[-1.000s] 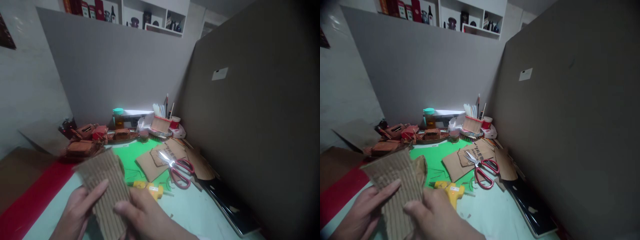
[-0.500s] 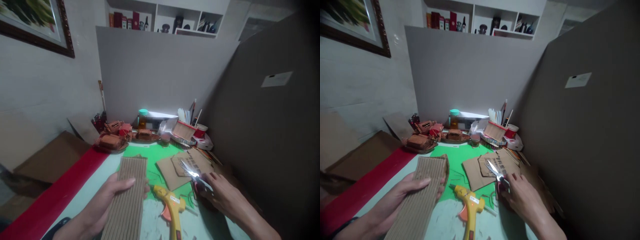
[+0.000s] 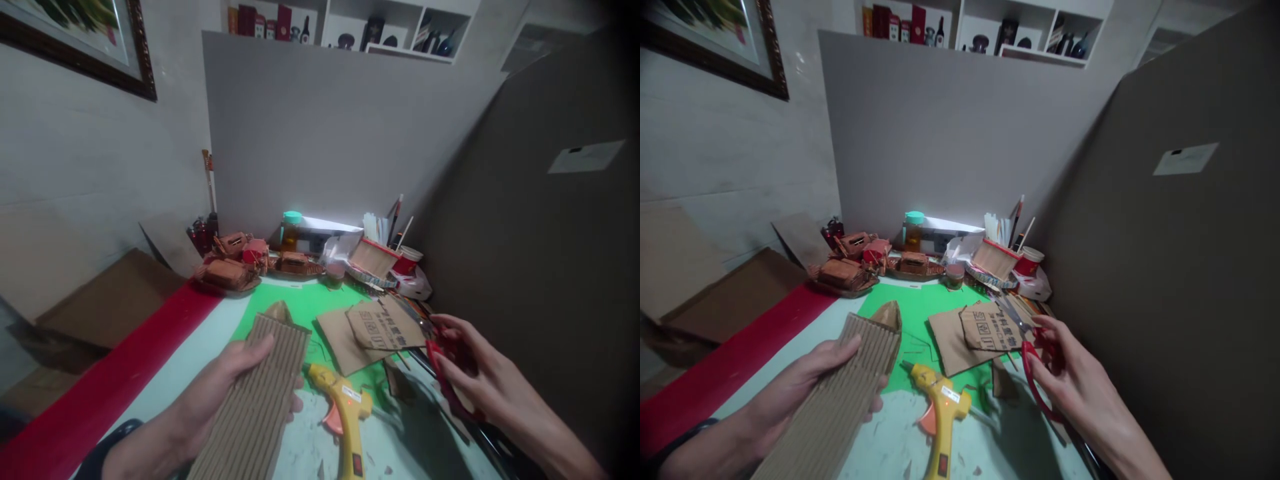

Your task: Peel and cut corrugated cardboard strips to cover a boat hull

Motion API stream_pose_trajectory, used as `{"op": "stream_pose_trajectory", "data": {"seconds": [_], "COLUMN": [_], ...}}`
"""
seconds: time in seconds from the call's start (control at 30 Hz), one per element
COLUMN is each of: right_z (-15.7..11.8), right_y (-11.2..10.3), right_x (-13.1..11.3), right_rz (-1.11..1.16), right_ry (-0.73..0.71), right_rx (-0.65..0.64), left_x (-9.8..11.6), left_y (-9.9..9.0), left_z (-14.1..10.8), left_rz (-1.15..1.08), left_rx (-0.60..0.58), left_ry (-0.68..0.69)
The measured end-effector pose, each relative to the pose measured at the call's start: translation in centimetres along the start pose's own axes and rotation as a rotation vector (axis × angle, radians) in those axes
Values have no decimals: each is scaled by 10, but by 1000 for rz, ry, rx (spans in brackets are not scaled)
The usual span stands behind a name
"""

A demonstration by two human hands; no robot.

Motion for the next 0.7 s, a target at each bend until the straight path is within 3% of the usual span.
{"op": "stream_pose_trajectory", "data": {"seconds": [0.07, 0.13, 0.2, 0.33, 0.7], "right_z": [-8, -19, -32, -48, -54], "right_y": [1, 13, 29, 47, 61], "right_x": [-19, -48, -75, -105, -106], "right_rz": [255, 363, 290, 196, 182], "right_ry": [34, 22, 3, -44, -49], "right_rx": [-72, -240, -434, -644, -651], "left_x": [-2, -3, -2, 1, -4], "left_y": [-1, 0, 3, 12, 13], "left_z": [-2, -4, -7, -11, -14], "left_rz": [12, 22, 38, 78, 83], "left_rx": [7, 16, 12, -4, -7], "left_ry": [-18, -17, -10, 11, -41]}}
Point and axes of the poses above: each hand's wrist, its own z-axis towards the middle knuckle, its own y-axis out of the palm, x = y × z, the point moved 6 cm from there along z, towards the middle knuckle, and after that the axes turned 4 degrees about -z, right-handed, at the moved point
